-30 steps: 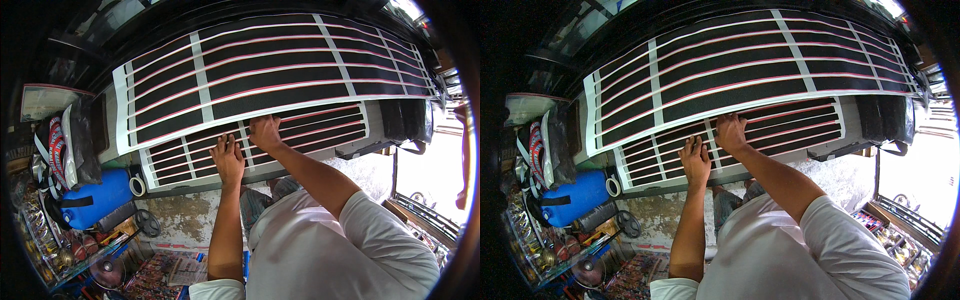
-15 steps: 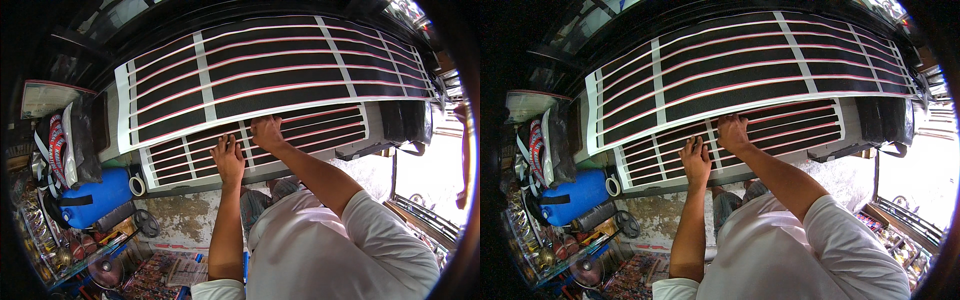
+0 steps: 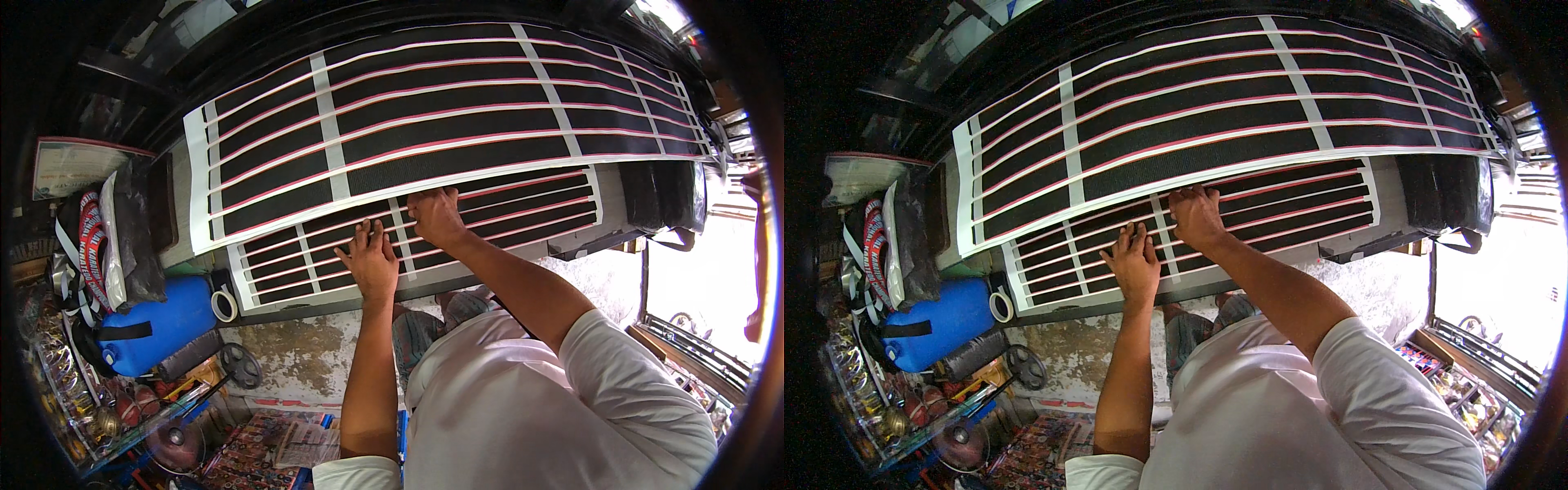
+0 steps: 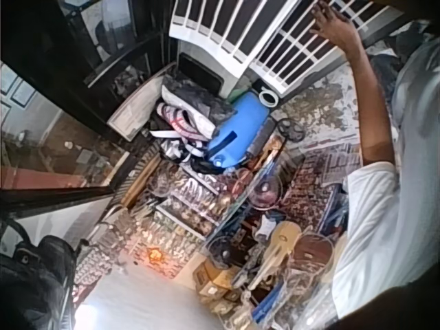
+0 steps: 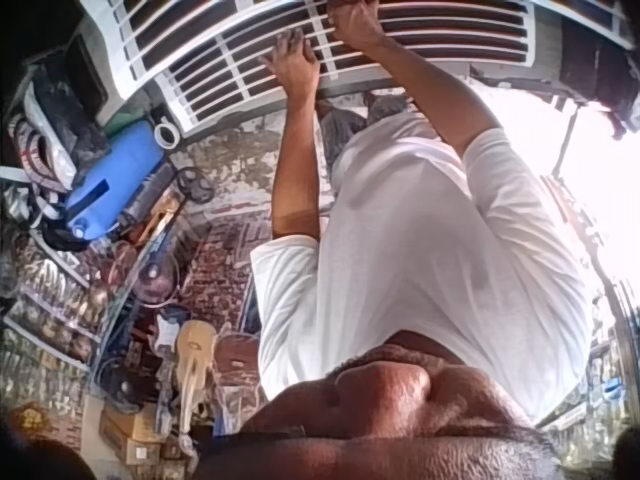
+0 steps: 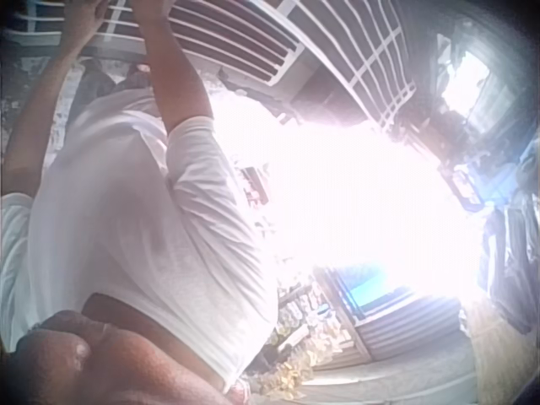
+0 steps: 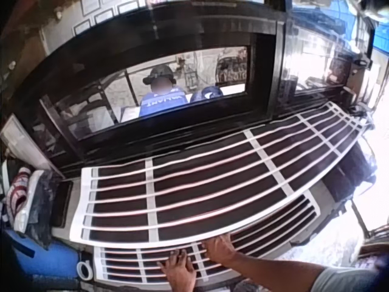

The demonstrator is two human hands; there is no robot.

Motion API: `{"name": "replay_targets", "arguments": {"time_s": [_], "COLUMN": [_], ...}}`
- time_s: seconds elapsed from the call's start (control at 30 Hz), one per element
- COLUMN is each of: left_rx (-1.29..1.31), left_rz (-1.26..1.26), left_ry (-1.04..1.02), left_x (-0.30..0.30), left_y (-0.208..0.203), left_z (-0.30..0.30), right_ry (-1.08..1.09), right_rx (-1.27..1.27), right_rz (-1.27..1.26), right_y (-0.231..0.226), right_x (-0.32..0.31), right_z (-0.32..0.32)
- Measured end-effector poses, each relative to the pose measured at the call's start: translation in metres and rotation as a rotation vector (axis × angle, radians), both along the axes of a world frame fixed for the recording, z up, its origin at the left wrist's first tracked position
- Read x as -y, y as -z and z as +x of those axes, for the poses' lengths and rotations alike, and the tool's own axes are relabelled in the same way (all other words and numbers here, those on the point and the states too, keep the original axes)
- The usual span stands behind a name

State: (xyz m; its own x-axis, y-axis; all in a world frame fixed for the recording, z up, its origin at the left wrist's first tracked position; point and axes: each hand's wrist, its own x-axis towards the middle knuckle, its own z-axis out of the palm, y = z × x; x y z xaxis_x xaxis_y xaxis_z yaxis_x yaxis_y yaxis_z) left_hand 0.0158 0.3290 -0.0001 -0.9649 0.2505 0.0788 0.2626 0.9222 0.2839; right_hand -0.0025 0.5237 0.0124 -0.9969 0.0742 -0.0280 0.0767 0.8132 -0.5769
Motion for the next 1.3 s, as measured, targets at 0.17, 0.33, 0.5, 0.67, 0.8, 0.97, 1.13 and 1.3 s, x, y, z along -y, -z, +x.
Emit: {"name": "replay_targets", "arguments": {"time_s": [0.17,0.33,0.5,0.67,0.8,0.97,1.13,1.3], "left_rx": [0.008,0.030,0.008,-0.004,0.004,0.022,-0.024,-0.020], "left_rz": [-0.012,-0.009,0.009,0.004,-0.005,-0.011,0.007,0.021], "left_ry": [-0.010,-0.010,-0.030,-0.012,-0.016,-0.019,-0.027,-0.026], "left_x": [0.000,0.001,-0.002,0.000,-0.001,-0.003,-0.001,-0.007], "left_y": [0.002,0.002,0.001,0.003,-0.001,-0.004,0.004,-0.002], "left_z": [0.001,0.001,0.002,0.001,0.002,0.001,0.003,0.003], "right_ry": [-0.020,-0.046,-0.047,-0.053,-0.062,-0.059,-0.067,-0.278], "right_rx": [0.022,0.047,0.037,-0.084,-0.057,-0.029,-0.148,-0.144], "right_rz": [0.032,0.054,0.059,0.138,0.127,0.157,0.232,0.274], "right_y": [-0.002,-0.007,-0.006,0.000,-0.001,0.001,-0.007,-0.011], "right_x": [0.000,-0.001,-0.001,-0.001,-0.002,-0.003,0.002,0.000], "right_z": [-0.003,-0.003,-0.001,0.001,-0.001,-0.004,-0.001,0.013]}}
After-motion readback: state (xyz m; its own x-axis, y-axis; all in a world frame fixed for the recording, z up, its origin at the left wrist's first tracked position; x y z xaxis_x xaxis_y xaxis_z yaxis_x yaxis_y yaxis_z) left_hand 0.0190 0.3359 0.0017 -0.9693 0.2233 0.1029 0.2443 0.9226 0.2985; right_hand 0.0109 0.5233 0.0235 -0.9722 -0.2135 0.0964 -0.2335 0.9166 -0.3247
